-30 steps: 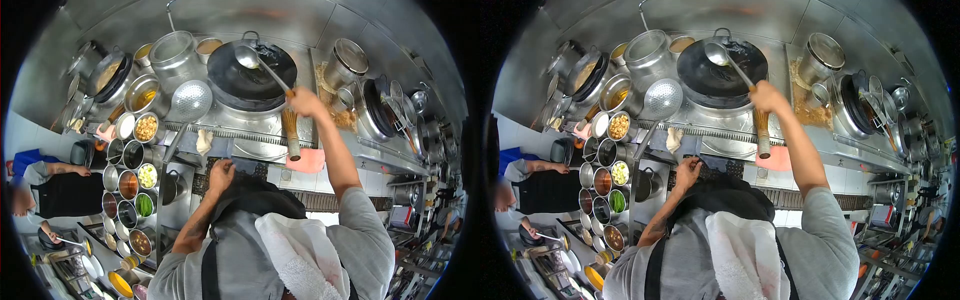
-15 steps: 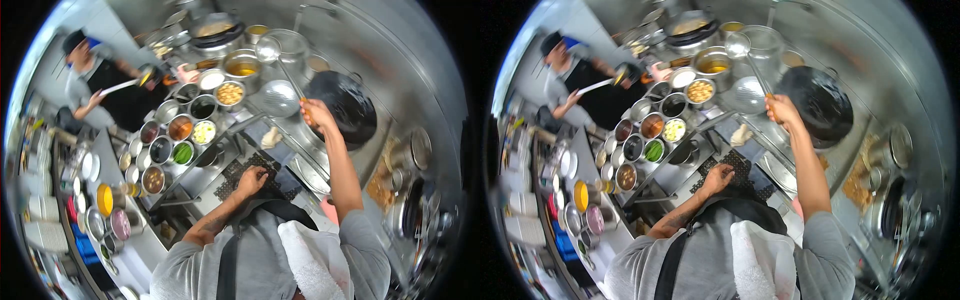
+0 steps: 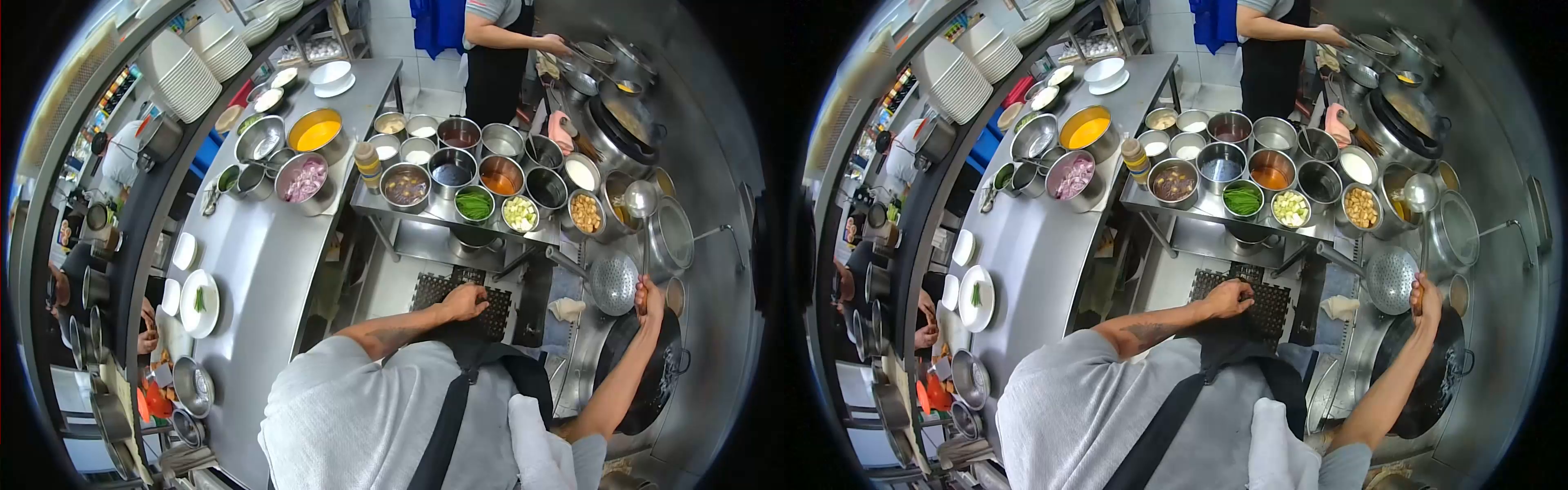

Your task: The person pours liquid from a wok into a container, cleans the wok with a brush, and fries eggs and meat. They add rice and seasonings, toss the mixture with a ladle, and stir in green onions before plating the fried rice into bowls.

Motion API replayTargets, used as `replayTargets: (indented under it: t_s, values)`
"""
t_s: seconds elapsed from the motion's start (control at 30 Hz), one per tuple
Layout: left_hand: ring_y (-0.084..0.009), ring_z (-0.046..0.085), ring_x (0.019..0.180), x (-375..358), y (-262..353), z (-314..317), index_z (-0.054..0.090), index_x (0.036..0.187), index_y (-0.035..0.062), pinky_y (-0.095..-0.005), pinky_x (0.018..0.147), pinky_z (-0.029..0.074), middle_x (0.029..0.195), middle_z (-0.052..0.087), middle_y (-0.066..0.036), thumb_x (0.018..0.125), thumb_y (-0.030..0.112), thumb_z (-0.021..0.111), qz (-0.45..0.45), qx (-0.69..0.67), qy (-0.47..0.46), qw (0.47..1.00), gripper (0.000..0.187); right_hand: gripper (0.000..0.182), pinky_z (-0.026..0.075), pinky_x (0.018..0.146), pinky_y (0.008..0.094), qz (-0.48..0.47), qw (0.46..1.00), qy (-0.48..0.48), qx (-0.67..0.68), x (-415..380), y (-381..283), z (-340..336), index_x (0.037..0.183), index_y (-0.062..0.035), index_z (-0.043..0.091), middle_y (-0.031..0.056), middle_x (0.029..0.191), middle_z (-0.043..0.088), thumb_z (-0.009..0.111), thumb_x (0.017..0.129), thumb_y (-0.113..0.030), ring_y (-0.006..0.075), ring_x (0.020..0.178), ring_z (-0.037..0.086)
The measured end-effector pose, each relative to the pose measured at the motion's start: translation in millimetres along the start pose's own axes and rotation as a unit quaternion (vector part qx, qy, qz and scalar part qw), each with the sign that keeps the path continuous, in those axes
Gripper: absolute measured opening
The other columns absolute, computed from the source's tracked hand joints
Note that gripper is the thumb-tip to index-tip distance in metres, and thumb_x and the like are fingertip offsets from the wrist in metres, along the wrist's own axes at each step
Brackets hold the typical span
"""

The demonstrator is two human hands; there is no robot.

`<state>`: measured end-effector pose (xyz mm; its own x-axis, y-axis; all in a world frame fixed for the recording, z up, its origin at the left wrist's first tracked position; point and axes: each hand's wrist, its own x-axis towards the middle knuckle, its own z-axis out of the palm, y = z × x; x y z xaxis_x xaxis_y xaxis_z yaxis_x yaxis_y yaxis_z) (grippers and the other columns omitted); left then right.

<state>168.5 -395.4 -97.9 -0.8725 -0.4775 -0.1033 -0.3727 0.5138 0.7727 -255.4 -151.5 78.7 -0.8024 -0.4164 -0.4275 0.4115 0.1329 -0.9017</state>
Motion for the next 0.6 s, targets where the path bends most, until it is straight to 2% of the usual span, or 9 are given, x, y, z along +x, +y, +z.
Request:
replayTargets:
  t_s: [0.07, 0.13, 0.17, 0.23, 0.33, 0.4, 0.5, 0.57, 0.6]
  values:
    - [-0.0344, 0.064, 0.096, 4, 11, 8, 0.067, 0.106, 0.0020, -0.0418, 0.087, 0.051, 0.102, 0.067, -0.018, 0.086, 0.030, 0.066, 0.015, 0.008, -0.018, 1.000, 0.035, 0.025, 0.035, 0.039, 0.0195, 0.009, 0.977, -0.116, 0.177, 0, 22, -40, 0.113, 0.0054, 0.051, 0.0043, 0.075, 0.051, 0.049, 0.100, -0.015, 0.0056, 0.050, 0.043]
    - [-0.0348, 0.062, 0.101, 13, 17, 21, 0.065, 0.108, 0.0014, -0.0424, 0.090, 0.050, 0.102, 0.067, -0.018, 0.087, 0.032, 0.065, 0.044, 0.023, -0.049, 0.998, 0.037, 0.041, 0.034, 0.041, 0.0216, 0.026, 0.850, -0.229, 0.474, -31, 37, -66, 0.137, 0.0096, 0.035, 0.0087, 0.085, 0.048, 0.040, 0.104, -0.015, 0.0080, 0.052, 0.040]
    - [-0.0348, 0.062, 0.101, 17, 23, 26, 0.065, 0.108, 0.0014, -0.0424, 0.090, 0.050, 0.102, 0.067, -0.018, 0.087, 0.032, 0.065, 0.052, 0.025, -0.058, 0.997, 0.037, 0.041, 0.034, 0.041, 0.0216, 0.019, 0.850, -0.221, 0.478, -60, 45, -69, 0.137, 0.0096, 0.035, 0.0087, 0.085, 0.048, 0.040, 0.104, -0.015, 0.0080, 0.052, 0.040]
    - [-0.0352, 0.061, 0.103, 23, 43, 34, 0.065, 0.108, 0.0013, -0.0428, 0.091, 0.049, 0.101, 0.067, -0.018, 0.087, 0.031, 0.065, 0.104, 0.028, -0.092, 0.990, 0.036, 0.044, 0.037, 0.044, 0.0182, 0.022, 0.718, -0.309, 0.624, -118, 65, -78, 0.141, 0.0101, 0.030, 0.0089, 0.084, 0.046, 0.037, 0.105, -0.015, 0.0079, 0.055, 0.042]
    - [-0.0343, 0.061, 0.104, 37, 63, 58, 0.065, 0.108, 0.0021, -0.0427, 0.092, 0.049, 0.101, 0.067, -0.017, 0.087, 0.031, 0.065, 0.145, 0.033, -0.138, 0.979, 0.035, 0.044, 0.039, 0.042, 0.0209, -0.087, 0.867, -0.131, 0.472, -200, 112, -104, 0.140, 0.0070, 0.035, 0.0081, 0.083, 0.051, 0.040, 0.103, -0.017, 0.0095, 0.054, 0.047]
    - [-0.0322, 0.062, 0.100, 39, 71, 71, 0.064, 0.108, 0.0028, -0.0416, 0.088, 0.050, 0.100, 0.067, -0.016, 0.087, 0.030, 0.066, 0.181, 0.027, -0.145, 0.972, 0.035, 0.041, 0.043, 0.043, 0.0229, -0.083, 0.979, 0.136, 0.127, -272, 122, -91, 0.135, -0.0020, 0.048, 0.0063, 0.073, 0.053, 0.050, 0.099, -0.020, 0.0101, 0.055, 0.051]
    - [-0.0309, 0.064, 0.095, 37, 94, 85, 0.064, 0.109, 0.0033, -0.0408, 0.085, 0.051, 0.100, 0.067, -0.015, 0.086, 0.029, 0.066, 0.180, 0.042, -0.219, 0.958, 0.034, 0.040, 0.042, 0.041, 0.0255, -0.146, 0.903, 0.341, -0.216, -321, 152, -123, 0.133, -0.0045, 0.052, 0.0068, 0.074, 0.058, 0.053, 0.097, -0.020, 0.0105, 0.053, 0.053]
    - [-0.0309, 0.065, 0.091, 36, 102, 95, 0.065, 0.107, 0.0033, -0.0403, 0.082, 0.052, 0.100, 0.068, -0.015, 0.086, 0.029, 0.068, 0.216, 0.032, -0.223, 0.950, 0.033, 0.040, 0.042, 0.041, 0.0282, -0.268, 0.715, 0.389, -0.515, -348, 174, -154, 0.132, -0.0036, 0.054, 0.0078, 0.078, 0.063, 0.054, 0.096, -0.019, 0.0114, 0.052, 0.054]
    - [-0.0307, 0.066, 0.090, 37, 103, 102, 0.066, 0.106, 0.0030, -0.0397, 0.081, 0.053, 0.100, 0.068, -0.016, 0.085, 0.028, 0.068, 0.231, 0.018, -0.221, 0.947, 0.033, 0.035, 0.044, 0.046, 0.0257, -0.209, 0.833, 0.346, -0.378, -361, 182, -163, 0.126, -0.0043, 0.057, 0.0071, 0.076, 0.062, 0.056, 0.094, -0.018, 0.0104, 0.052, 0.055]
